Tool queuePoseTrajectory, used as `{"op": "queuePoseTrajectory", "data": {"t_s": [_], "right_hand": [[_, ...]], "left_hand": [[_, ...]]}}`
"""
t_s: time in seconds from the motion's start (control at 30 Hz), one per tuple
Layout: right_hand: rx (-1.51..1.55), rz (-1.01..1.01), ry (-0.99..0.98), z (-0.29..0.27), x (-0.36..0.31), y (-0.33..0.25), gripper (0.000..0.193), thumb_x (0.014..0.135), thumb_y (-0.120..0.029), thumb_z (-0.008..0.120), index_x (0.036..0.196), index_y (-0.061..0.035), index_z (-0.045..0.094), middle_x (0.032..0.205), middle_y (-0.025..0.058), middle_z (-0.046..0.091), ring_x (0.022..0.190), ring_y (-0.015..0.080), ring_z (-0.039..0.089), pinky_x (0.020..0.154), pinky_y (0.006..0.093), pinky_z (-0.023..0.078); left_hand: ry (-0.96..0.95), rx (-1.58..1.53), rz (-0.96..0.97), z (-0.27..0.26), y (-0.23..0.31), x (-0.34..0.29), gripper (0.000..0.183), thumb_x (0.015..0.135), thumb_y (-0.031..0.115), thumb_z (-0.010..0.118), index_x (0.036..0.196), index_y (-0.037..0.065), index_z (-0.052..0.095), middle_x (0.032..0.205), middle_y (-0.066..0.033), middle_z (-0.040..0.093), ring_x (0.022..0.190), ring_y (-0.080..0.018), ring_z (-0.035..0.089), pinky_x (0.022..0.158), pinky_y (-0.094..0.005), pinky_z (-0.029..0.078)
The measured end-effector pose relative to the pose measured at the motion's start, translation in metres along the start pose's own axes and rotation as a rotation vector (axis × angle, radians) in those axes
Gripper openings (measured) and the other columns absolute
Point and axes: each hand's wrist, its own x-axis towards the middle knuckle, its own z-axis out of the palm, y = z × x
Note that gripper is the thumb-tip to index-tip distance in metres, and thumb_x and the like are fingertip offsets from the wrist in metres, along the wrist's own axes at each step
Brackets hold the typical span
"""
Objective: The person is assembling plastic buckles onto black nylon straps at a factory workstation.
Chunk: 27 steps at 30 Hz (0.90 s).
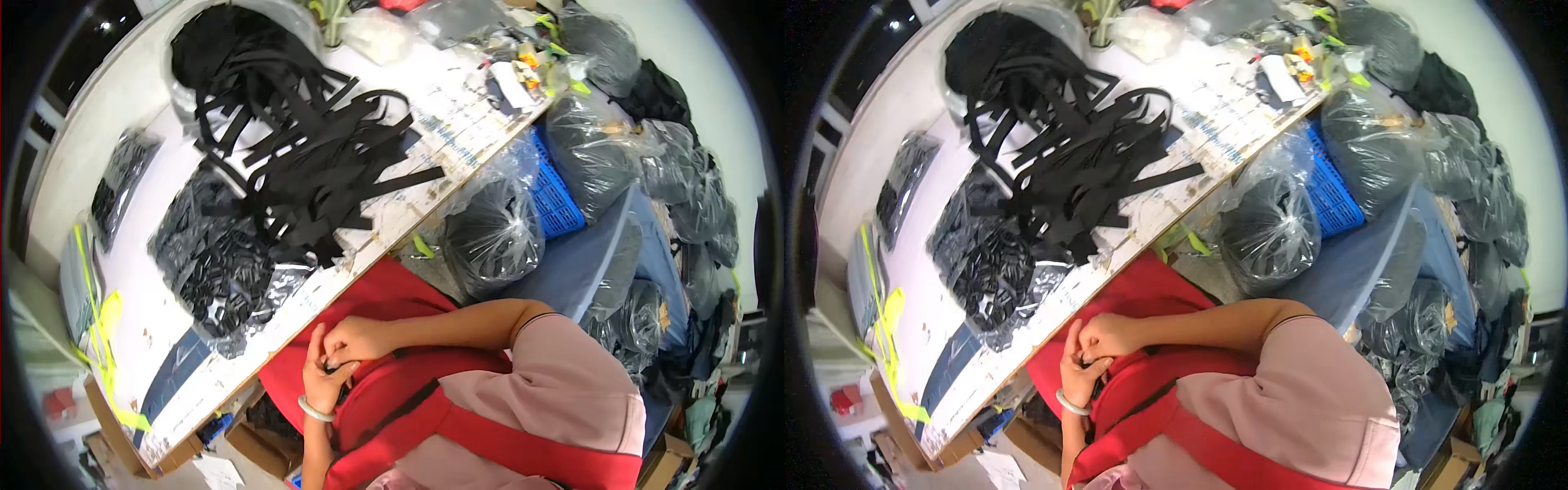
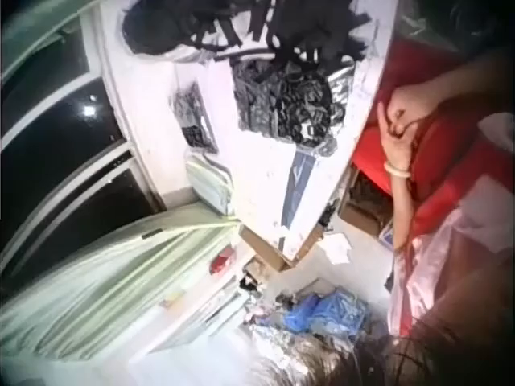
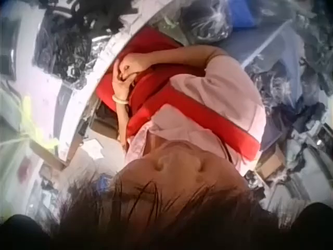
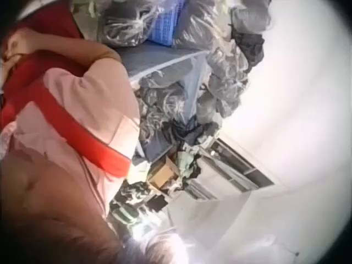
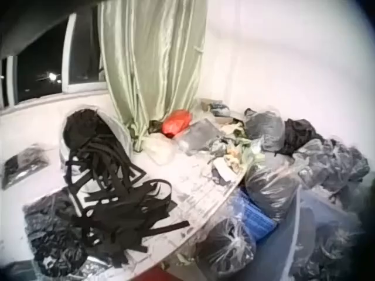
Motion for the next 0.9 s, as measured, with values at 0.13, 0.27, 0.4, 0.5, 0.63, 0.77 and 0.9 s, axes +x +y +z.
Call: {"op": "queuePoseTrajectory", "data": {"t_s": [0.13, 0.27, 0.4, 0.5, 0.63, 0.77, 0.9], "right_hand": [[0.350, 0.500, 0.022, -0.011, -0.020, -0.019, 0.019, 0.089, -0.019, 0.062, 0.089, -0.0005, 0.066, 0.072, 0.0043, 0.064, 0.061, 0.0083, 0.059, 0.055, 0.0232, 0.049], [0.643, 0.598, 0.011, -0.018, -0.013, -0.013, 0.018, 0.092, -0.019, 0.060, 0.090, -0.0011, 0.063, 0.067, 0.0013, 0.057, 0.054, 0.0071, 0.049, 0.050, 0.0213, 0.038], [1.009, 0.733, -0.001, 0.002, -0.014, 0.014, 0.016, 0.093, -0.020, 0.059, 0.090, -0.0043, 0.061, 0.071, -0.0010, 0.055, 0.056, 0.0063, 0.046, 0.050, 0.0200, 0.036], [1.195, 0.795, -0.068, 0.016, -0.014, 0.023, 0.020, 0.093, -0.026, 0.059, 0.088, -0.0075, 0.060, 0.073, -0.0024, 0.054, 0.058, 0.0069, 0.048, 0.050, 0.0206, 0.036], [1.176, 0.802, -0.132, 0.012, -0.010, 0.013, 0.022, 0.095, -0.027, 0.057, 0.087, -0.0075, 0.060, 0.074, -0.0024, 0.055, 0.059, 0.0059, 0.049, 0.050, 0.0201, 0.038], [0.094, 0.359, 0.042, -0.009, 0.005, -0.012, 0.011, 0.091, -0.015, 0.059, 0.090, -0.0044, 0.062, 0.076, 0.0036, 0.059, 0.059, 0.0107, 0.052, 0.054, 0.0236, 0.042], [-0.470, 0.051, 0.402, -0.053, 0.013, -0.036, 0.007, 0.083, -0.008, 0.064, 0.089, -0.0040, 0.062, 0.081, 0.0094, 0.061, 0.066, 0.0234, 0.059, 0.060, 0.0304, 0.047]], "left_hand": [[-0.049, -0.826, -0.306, 0.002, -0.049, -0.036, 0.041, 0.092, 0.026, 0.060, 0.127, 0.007, 0.048, 0.084, -0.0043, 0.056, 0.054, -0.0119, 0.049, 0.040, -0.0204, 0.034], [0.002, -0.943, -0.350, -0.002, -0.039, -0.027, 0.039, 0.095, 0.021, 0.054, 0.133, 0.013, 0.046, 0.092, -0.0035, 0.054, 0.065, -0.0115, 0.051, 0.042, -0.0194, 0.035], [0.178, -0.615, -0.102, 0.004, -0.014, -0.021, 0.040, 0.091, 0.003, 0.057, 0.130, 0.010, 0.052, 0.093, -0.0055, 0.058, 0.062, -0.0099, 0.054, 0.047, -0.0200, 0.041], [0.213, -0.268, 0.071, 0.000, -0.014, -0.021, 0.030, 0.087, -0.003, 0.061, 0.116, 0.004, 0.062, 0.092, -0.0062, 0.060, 0.061, -0.0089, 0.056, 0.049, -0.0199, 0.044], [0.248, -0.200, 0.119, 0.000, -0.013, -0.017, 0.018, 0.089, 0.003, 0.060, 0.107, 0.002, 0.064, 0.089, -0.0051, 0.058, 0.064, -0.0097, 0.056, 0.050, -0.0194, 0.043], [0.183, -1.055, -0.169, -0.026, -0.030, -0.019, 0.020, 0.096, 0.025, 0.054, 0.105, 0.007, 0.057, 0.090, -0.0053, 0.059, 0.066, -0.0129, 0.055, 0.047, -0.0201, 0.042], [0.317, -1.046, -0.301, -0.029, -0.044, -0.031, 0.020, 0.096, 0.025, 0.054, 0.103, 0.007, 0.057, 0.091, -0.0054, 0.060, 0.067, -0.0126, 0.056, 0.044, -0.0209, 0.042]]}}
